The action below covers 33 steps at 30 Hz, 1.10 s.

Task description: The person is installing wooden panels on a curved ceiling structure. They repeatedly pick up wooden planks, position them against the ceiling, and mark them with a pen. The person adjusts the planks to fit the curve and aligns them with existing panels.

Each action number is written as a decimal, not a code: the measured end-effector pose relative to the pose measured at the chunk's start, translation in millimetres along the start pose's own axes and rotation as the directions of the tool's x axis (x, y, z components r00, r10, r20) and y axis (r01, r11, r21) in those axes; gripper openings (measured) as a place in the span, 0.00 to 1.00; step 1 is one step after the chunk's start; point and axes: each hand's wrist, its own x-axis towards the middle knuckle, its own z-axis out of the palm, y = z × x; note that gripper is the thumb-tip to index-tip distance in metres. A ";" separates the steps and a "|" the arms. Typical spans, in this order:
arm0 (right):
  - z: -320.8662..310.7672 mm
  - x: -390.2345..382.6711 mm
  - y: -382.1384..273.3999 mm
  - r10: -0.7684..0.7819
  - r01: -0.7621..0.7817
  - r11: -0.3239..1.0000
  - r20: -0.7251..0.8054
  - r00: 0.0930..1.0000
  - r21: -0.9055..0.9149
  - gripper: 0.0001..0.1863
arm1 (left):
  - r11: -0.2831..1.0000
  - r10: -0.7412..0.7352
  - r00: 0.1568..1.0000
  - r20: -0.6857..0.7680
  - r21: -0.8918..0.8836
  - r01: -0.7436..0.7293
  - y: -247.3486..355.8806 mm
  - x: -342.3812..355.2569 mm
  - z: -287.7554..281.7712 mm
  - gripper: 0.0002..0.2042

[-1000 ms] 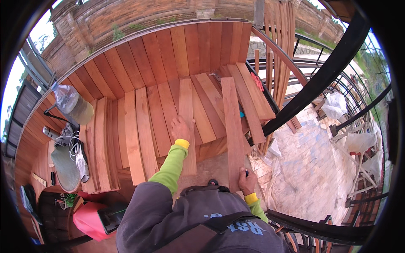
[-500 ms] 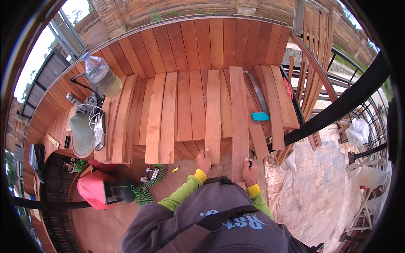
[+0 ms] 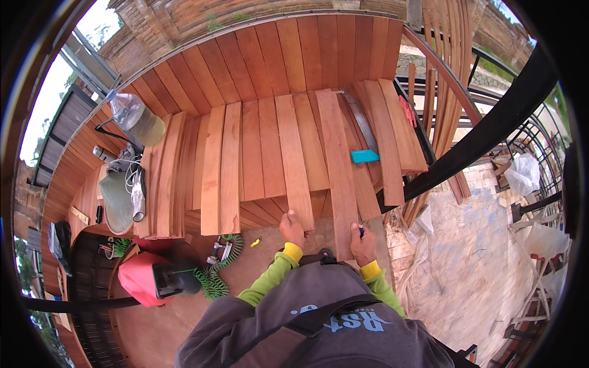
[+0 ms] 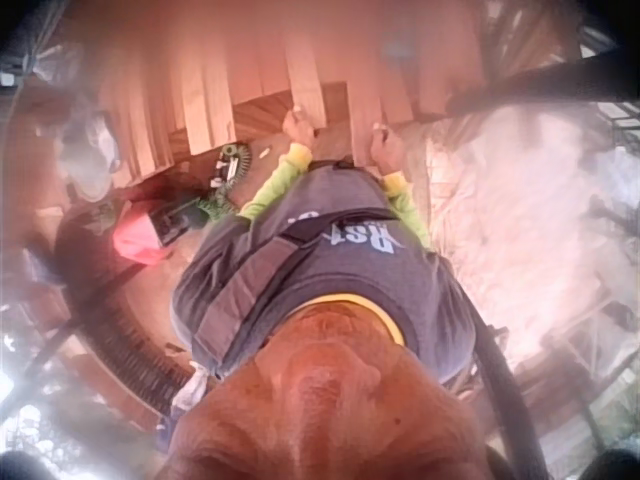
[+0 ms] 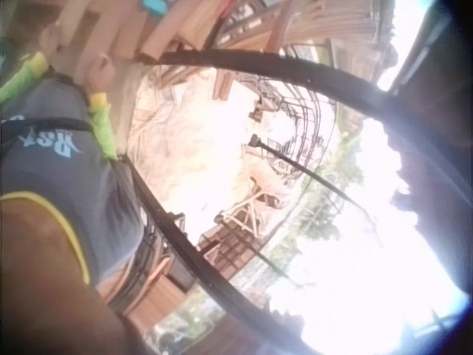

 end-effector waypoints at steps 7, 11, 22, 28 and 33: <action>5.8 9.4 -9.8 -0.034 0.034 0.999 -0.012 0.999 -0.043 0.20 | 0.995 -0.005 0.997 0.080 -0.100 0.013 1.9 24.0 14.6 0.19; 18.2 16.4 -27.1 -0.008 0.012 0.997 0.060 0.998 -0.078 0.19 | 0.984 0.123 0.990 0.068 0.123 -0.131 -6.3 40.2 -15.0 0.17; 78.8 30.3 -57.9 -0.017 0.007 0.996 0.116 0.993 0.088 0.19 | 0.966 -0.196 0.915 0.354 0.230 0.118 48.4 27.4 -18.0 0.13; 74.0 35.8 -67.8 -0.005 0.003 1.000 0.117 0.993 0.021 0.21 | 0.861 0.088 0.933 0.349 0.445 -0.248 30.1 49.1 -34.1 0.14; 74.8 39.4 -59.3 0.013 -0.014 1.000 0.129 0.992 0.006 0.22 | 0.673 0.202 0.920 0.337 0.635 -0.380 75.6 61.2 -22.0 0.19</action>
